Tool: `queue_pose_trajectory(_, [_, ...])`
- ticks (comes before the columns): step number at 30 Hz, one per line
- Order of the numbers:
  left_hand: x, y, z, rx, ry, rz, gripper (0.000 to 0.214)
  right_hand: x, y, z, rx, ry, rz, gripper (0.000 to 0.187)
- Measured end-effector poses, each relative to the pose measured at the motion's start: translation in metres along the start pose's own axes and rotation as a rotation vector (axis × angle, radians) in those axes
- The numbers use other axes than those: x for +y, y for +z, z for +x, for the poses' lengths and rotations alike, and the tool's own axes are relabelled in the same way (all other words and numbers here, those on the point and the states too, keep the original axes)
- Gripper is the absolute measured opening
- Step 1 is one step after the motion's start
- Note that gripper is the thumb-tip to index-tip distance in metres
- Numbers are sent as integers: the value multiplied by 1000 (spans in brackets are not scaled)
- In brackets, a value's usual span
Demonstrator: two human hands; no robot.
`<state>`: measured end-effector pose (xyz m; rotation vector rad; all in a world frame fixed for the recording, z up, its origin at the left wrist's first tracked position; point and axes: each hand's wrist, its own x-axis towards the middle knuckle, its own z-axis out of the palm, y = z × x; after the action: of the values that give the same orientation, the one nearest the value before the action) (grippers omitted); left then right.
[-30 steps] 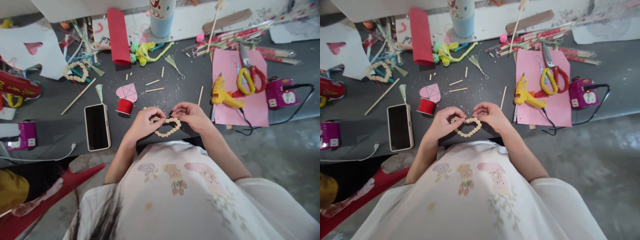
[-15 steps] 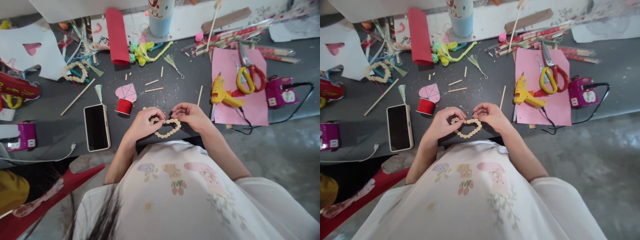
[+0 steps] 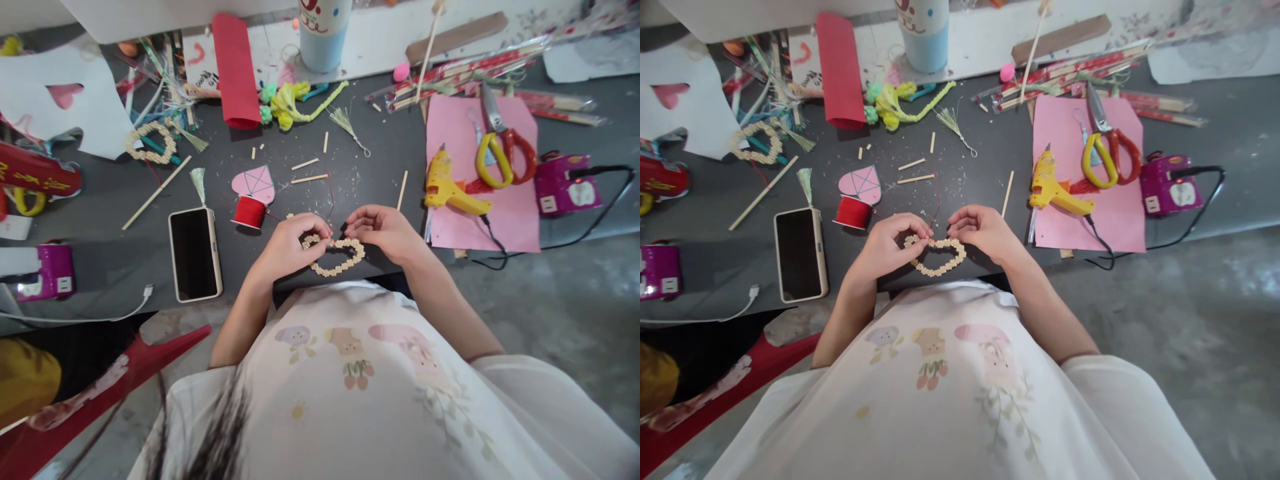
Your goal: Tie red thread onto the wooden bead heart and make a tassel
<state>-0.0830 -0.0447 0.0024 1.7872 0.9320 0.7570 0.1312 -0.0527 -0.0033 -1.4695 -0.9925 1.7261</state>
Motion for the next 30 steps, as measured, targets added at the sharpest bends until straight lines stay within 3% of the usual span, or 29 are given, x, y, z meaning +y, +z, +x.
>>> queue_pose_trajectory(7, [3,1,-1,-3,-49,-26,5,-1,1,-1,18,-21,-33,25])
queue_pose_trajectory(15, [-1,3,-2,-30,-142,-88,4,-9,4,-3,109,-195,-37,28])
queue_pose_trajectory(21, [-3,4,-1,-13,-155,-87,6,-20,12,-1,59,-304,-96,28])
queue_pose_trajectory(30, [-8,7,0,17,-123,-109,11,-28,23,7,-16,-346,-113,22])
